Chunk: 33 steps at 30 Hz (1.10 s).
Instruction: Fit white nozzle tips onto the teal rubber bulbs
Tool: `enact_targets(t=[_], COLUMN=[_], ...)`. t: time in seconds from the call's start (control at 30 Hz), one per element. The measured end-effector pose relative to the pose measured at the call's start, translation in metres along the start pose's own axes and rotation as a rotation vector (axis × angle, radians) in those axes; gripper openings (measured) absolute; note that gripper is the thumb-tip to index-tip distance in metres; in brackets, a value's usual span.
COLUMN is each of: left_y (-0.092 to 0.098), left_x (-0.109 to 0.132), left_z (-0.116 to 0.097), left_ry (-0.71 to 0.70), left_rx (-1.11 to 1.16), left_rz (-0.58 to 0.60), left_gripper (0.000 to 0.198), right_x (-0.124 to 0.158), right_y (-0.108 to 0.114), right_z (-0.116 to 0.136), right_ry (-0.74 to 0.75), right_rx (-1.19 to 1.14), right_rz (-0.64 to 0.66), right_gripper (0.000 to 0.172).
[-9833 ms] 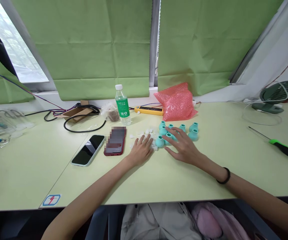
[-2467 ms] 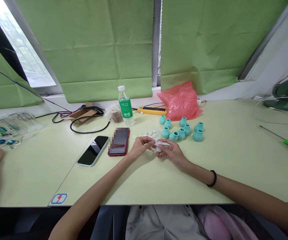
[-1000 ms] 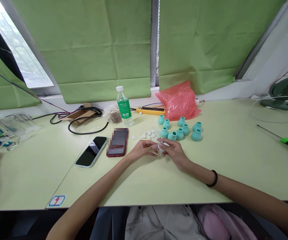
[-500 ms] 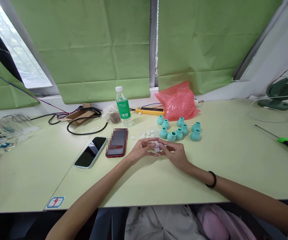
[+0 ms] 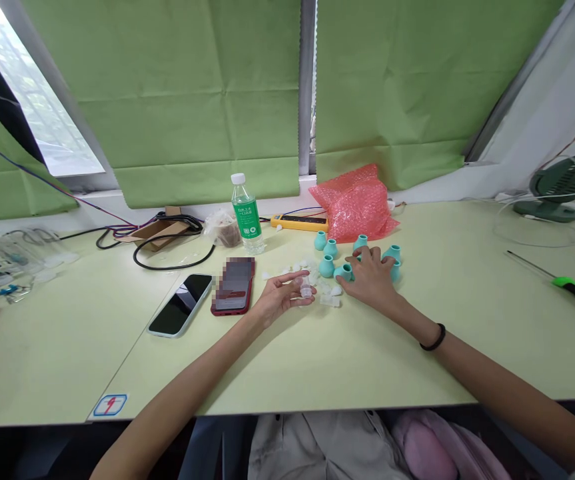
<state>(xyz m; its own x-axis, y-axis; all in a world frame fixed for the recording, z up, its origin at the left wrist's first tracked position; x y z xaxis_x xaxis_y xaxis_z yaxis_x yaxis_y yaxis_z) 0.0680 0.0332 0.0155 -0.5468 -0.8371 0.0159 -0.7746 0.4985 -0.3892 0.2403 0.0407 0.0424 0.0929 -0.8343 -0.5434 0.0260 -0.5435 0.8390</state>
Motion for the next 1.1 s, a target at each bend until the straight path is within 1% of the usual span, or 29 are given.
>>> enact_targets(t=[0.07, 0.17, 0.27, 0.37, 0.43, 0.5, 0.57, 0.63, 0.7, 0.83, 1.0, 1.1], left_y=[0.000, 0.000, 0.002, 0.004, 0.005, 0.006, 0.006, 0.009, 0.011, 0.014, 0.011, 0.008], left_x=[0.000, -0.001, -0.001, -0.002, -0.002, -0.002, -0.001, -0.002, -0.002, -0.002, 0.000, 0.000], left_z=[0.002, 0.004, 0.006, 0.007, 0.007, 0.006, 0.004, 0.003, 0.001, -0.001, -0.002, -0.004], left_ry=[0.029, 0.060, 0.065, 0.073, 0.068, 0.052, 0.031, 0.014, -0.011, -0.066, -0.089, -0.095], left_rx=[0.024, 0.058, 0.075, 0.078, 0.075, 0.071, 0.070, 0.067, 0.068, 0.075, 0.058, 0.009], left_rz=[-0.001, 0.004, 0.004, -0.005, -0.021, -0.030, -0.038, -0.066, -0.112, -0.168, -0.139, -0.106], left_gripper=[0.040, 0.038, 0.035, 0.033, 0.032, 0.031, 0.032, 0.032, 0.031, 0.030, 0.040, 0.036], right_x=[0.000, -0.001, -0.003, -0.001, 0.003, 0.009, 0.016, 0.021, 0.025, 0.029, 0.030, 0.030], right_y=[-0.006, -0.009, -0.004, 0.007, 0.013, 0.017, 0.018, 0.018, 0.017, 0.018, 0.013, 0.012], right_z=[-0.001, -0.002, -0.003, 0.001, 0.007, 0.016, 0.025, 0.033, 0.040, 0.046, 0.047, 0.044], right_ry=[0.022, 0.036, 0.019, 0.029, 0.106, 0.200, 0.281, 0.340, 0.380, 0.419, 0.366, 0.321], right_rx=[0.004, -0.045, -0.124, -0.272, -0.442, -0.619, -0.753, -0.826, -0.840, -0.754, -0.728, -0.735], right_rz=[0.033, 0.030, -0.029, -0.135, -0.192, -0.213, -0.193, -0.158, -0.133, -0.138, -0.103, -0.126], right_gripper=[0.031, 0.028, 0.025, 0.022, 0.019, 0.020, 0.023, 0.024, 0.025, 0.026, 0.023, 0.023])
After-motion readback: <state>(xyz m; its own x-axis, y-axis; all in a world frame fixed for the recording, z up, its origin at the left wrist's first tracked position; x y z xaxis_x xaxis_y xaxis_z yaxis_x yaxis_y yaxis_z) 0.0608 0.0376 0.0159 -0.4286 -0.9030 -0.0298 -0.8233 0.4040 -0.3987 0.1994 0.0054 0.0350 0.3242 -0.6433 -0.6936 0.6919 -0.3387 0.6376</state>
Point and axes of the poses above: each hand's wrist, its own x-axis away from the middle knuckle, its own y-axis out of the back of the hand, z = x × y, the point moved 5 cm from there along -x, towards the middle knuckle, and after that the axes turned 2 degrees about -x, right-handed, at the moved point
